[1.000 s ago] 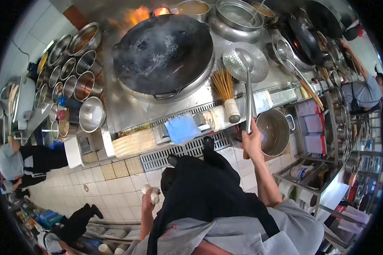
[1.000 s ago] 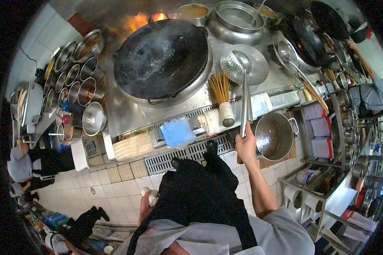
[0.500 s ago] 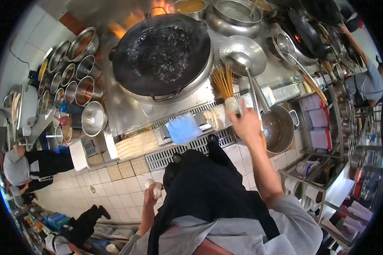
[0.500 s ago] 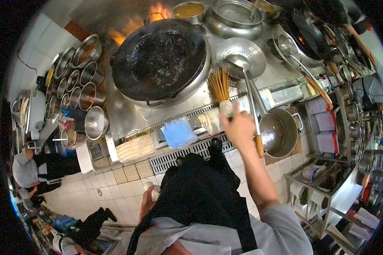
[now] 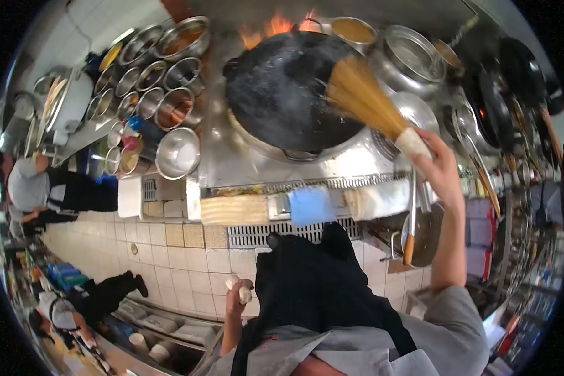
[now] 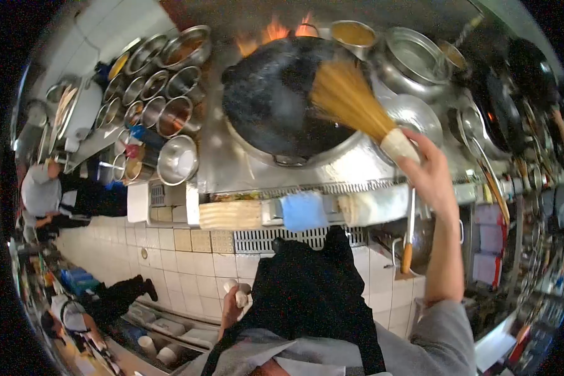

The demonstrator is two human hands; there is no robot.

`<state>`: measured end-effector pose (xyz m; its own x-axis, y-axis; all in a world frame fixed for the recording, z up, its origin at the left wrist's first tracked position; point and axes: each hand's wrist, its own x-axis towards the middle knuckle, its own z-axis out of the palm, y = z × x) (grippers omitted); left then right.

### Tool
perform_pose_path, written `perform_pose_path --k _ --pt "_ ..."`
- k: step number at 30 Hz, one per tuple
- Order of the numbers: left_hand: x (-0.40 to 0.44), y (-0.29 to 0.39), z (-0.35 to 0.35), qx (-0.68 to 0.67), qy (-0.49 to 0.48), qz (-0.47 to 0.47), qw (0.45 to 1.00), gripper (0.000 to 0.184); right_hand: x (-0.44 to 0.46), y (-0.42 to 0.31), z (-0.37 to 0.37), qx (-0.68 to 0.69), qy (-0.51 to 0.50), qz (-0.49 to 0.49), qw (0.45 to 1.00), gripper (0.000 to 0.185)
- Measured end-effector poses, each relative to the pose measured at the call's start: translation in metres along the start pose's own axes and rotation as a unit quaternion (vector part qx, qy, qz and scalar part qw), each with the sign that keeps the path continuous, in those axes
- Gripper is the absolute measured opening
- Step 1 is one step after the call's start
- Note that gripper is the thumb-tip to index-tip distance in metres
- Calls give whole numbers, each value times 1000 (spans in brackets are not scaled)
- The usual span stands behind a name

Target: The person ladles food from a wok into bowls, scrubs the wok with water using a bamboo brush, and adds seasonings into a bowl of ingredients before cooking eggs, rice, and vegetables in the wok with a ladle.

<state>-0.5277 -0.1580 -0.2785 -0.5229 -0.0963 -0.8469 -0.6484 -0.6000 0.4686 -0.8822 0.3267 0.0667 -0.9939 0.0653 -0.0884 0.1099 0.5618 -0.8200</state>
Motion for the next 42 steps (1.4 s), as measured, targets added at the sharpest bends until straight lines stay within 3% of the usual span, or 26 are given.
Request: perform_pose_path --k 2,4,5,6,7,8,9,11,13,16,17,18,19,20,21,24,26,27,28,30,31,34,36,37,40,42 --pt "-23 7 18 -4 13 50 999 41 76 18 38 -114 -118 -130 978 50" --pt "-33 0 17 -19 48 63 997 39 146 16 123 -260 -200 -153 932 51" --pt "-35 -3 16 -23 76 61 995 38 153 -36 154 -217 -224 11 950 52" --pt "-40 -6 18 -26 104 55 993 36 185 -37 194 -165 -144 -15 976 51" --pt "-50 -8 21 -30 108 46 993 35 203 -42 219 -60 -103 44 992 47" --pt "-58 -7 25 -34 110 39 993 34 220 -20 252 0 33 10 999 45" --pt "-62 -8 27 -39 110 31 993 33 220 -3 268 2 26 5 1000 45" --pt "-49 -61 -27 122 99 97 983 33 174 0 253 -8 -37 -27 999 45" --pt "-81 -16 25 -41 142 20 989 34 135 6 237 -4 -110 -71 991 45" --pt "-87 -9 40 -62 183 71 979 35 168 -25 237 17 -130 -3 991 45" --pt "-83 -12 31 2 165 88 982 32 225 -5 259 5 -27 -71 997 44" --pt "-83 -10 31 -12 163 73 984 31 238 -30 263 85 56 24 995 44" --pt "-82 -6 36 -28 160 60 985 30 266 -1 293 39 238 -61 969 45" --pt "-74 2 38 -46 155 55 985 29 261 -8 299 83 184 5 979 45" --pt "-69 0 27 -45 153 42 986 29 235 -25 286 113 68 40 990 44" --pt "-74 13 28 -42 197 118 972 31 165 -27 269 58 -60 -51 995 41" --pt "-79 31 42 -24 195 127 972 32 184 -43 248 69 -97 -25 993 41" --pt "-76 34 43 -27 182 133 974 32 224 -36 247 61 -57 -25 996 40" --pt "-77 36 39 -27 170 136 976 32 247 -38 250 69 58 -1 996 38" --pt "-66 46 39 12 157 134 978 30 240 -29 269 117 113 -11 987 39" --pt "-63 49 40 10 150 140 979 30 212 -31 264 71 -9 16 997 41" --pt "-65 68 52 -1 137 159 978 32 133 -17 241 -79 -84 -56 992 51" --pt "-75 79 63 -5 136 166 977 31 162 -22 225 -163 -78 -39 983 50" --pt "-72 84 63 10 124 171 977 31 195 -30 224 -162 -61 14 985 47" --pt "-58 94 69 31 90 177 980 30 230 -34 235 -123 96 10 988 42" --pt "-53 101 76 18 71 172 982 31 187 -18 242 -168 19 -62 984 42"
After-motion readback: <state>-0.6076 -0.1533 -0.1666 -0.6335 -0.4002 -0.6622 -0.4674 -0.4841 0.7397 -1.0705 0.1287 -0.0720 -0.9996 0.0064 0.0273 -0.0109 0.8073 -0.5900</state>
